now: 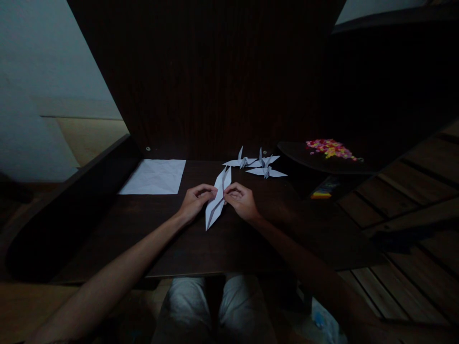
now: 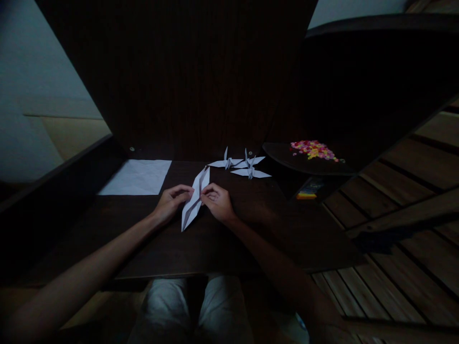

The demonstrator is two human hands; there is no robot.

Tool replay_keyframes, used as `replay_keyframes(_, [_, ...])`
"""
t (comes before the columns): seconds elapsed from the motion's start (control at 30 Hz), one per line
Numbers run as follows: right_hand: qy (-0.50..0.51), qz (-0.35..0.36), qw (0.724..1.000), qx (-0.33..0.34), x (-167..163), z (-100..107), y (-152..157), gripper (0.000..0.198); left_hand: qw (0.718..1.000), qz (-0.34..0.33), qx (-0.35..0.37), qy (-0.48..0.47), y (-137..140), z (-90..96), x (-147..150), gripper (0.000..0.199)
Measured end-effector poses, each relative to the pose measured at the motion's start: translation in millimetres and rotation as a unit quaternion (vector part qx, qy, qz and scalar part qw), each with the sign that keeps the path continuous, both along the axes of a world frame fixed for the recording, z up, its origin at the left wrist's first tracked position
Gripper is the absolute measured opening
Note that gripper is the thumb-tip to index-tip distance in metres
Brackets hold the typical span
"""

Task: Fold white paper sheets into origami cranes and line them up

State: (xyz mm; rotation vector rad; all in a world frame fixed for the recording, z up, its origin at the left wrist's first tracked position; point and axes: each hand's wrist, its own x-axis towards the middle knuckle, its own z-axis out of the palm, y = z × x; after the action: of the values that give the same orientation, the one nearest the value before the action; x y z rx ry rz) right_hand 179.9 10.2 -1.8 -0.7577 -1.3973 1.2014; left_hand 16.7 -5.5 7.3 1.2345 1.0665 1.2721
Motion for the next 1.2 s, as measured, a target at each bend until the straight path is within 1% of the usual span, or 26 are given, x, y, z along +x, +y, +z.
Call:
replay_keyframes(0.2, [-0.026,0.019,0.999,-0.004,1,3,-3,0.011,1.000,-0.010,-0.009,-0.023,-2,0.8,1,0.028])
replay_keyframes(0.33, [0.010,0.002,1.000,-0.005,0,4,-5,0.022,0.998,-0.013,-0.026,-0.048,-2,1.1,1,0.031])
replay_keyframes(0.4, [0.020,0.006,1.000,-0.006,0,6,-7,0.025,0.998,-0.012,-0.032,-0.054,-2,1.4,1,0.032])
replay_keyframes(0.53, [-0.002,0.041,0.999,-0.004,1,11,-10,0.024,0.999,-0.009,-0.020,-0.047,-2,1.4,1,0.033])
replay_keyframes(0.7, [-0.010,0.002,1.000,-0.007,-2,8,-8,0.033,0.998,-0.022,-0.027,-0.053,-3,1.4,2,0.036])
replay_keyframes(0.87, [-0.016,0.025,0.999,-0.019,-2,4,-5,0.031,0.997,-0.031,-0.050,-0.059,-5,3.1,2,0.041])
replay_keyframes(1.03, [0.011,0.044,0.999,-0.025,-2,6,-7,0.031,0.999,-0.007,-0.029,-0.036,-5,1.4,2,0.041])
replay_keyframes(1.2, [0.030,0.022,0.999,-0.028,-5,3,-5,0.044,1.000,0.014,-0.002,-0.007,-1,-1.4,1,0.037])
